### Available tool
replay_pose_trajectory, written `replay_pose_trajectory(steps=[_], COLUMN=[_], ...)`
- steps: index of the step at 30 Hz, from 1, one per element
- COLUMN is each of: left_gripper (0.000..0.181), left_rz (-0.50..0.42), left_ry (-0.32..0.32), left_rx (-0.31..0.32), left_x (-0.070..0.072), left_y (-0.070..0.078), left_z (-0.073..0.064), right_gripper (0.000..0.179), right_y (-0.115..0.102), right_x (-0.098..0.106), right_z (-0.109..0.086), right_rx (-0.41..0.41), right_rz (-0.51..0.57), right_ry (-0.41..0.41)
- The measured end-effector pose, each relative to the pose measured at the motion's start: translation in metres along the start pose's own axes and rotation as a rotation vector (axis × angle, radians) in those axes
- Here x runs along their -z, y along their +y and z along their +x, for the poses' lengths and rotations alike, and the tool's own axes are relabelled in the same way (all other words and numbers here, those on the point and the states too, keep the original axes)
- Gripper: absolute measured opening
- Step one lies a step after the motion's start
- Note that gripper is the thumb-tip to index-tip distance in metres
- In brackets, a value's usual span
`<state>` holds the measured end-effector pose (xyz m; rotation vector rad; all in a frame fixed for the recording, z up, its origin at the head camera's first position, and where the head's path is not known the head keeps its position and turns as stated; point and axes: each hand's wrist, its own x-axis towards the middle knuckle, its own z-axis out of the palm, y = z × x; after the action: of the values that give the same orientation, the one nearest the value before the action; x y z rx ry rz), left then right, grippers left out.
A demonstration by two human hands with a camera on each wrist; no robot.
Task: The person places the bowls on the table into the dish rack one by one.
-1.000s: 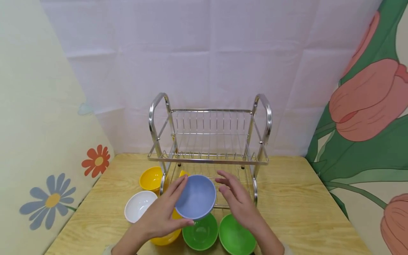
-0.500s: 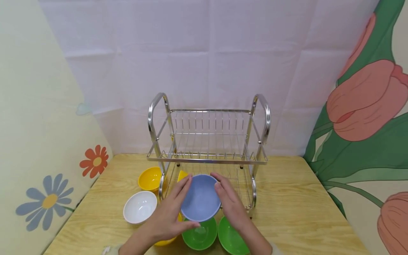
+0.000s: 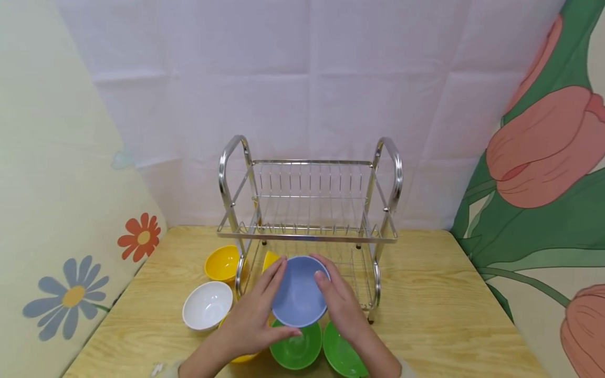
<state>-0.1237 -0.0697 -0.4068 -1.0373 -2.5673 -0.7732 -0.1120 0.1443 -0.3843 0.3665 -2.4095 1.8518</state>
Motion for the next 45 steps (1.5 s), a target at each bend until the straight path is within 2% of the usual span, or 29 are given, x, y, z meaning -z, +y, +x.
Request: replay_pose_trajectory(steps=[10,14,16,19,25,28,34,41,45], left_gripper=[0.117,0.118,0.116,0.105,0.063,0.055,0.052,0.052,0.053], left_rz=[0.034,0.017,0.003,0.005,0.068,0.107,0.136,0.211,0.239], left_ry=[-0.035,-0.052,-0.040,0.055,0.424,0.540,0.658,0.731,0.770], left_rx=[0.041,0.065,0.078,0.031,-0.245,-0.316,-0.392,-0.380,-0.379], left_x=[0.000,0.002,0.005,0.011,0.028,0.040,0.068,0.103,0.117], left_y=[0.001,0.000,-0.001,-0.005,-0.019,-0.025,-0.035,-0.040,-0.040], left_z=[0.001,0.000,-0.002,-0.005,-0.007,-0.005,0.000,0.009,0.017], right_gripper=[0.039,0.038,0.037,0.037,0.038,0.039,0.041,0.042,0.042], right_y=[-0.001,-0.003,-0.004,-0.006,-0.007,-0.006,-0.001,0.002,0.004], right_x=[0.000,0.001,0.002,0.003,0.006,0.008,0.011,0.011,0.009], right_z=[0.004,0.006,0.008,0.011,0.020,0.025,0.034,0.044,0.050], right_rx=[0.069,0.107,0.123,0.136,0.152,0.145,0.106,0.093,0.077], right_rz=[-0.048,-0.139,-0.198,-0.289,-0.427,-0.479,-0.545,-0.599,-0.640], right_ry=[0.016,0.024,0.028,0.037,0.059,0.069,0.055,0.043,0.035])
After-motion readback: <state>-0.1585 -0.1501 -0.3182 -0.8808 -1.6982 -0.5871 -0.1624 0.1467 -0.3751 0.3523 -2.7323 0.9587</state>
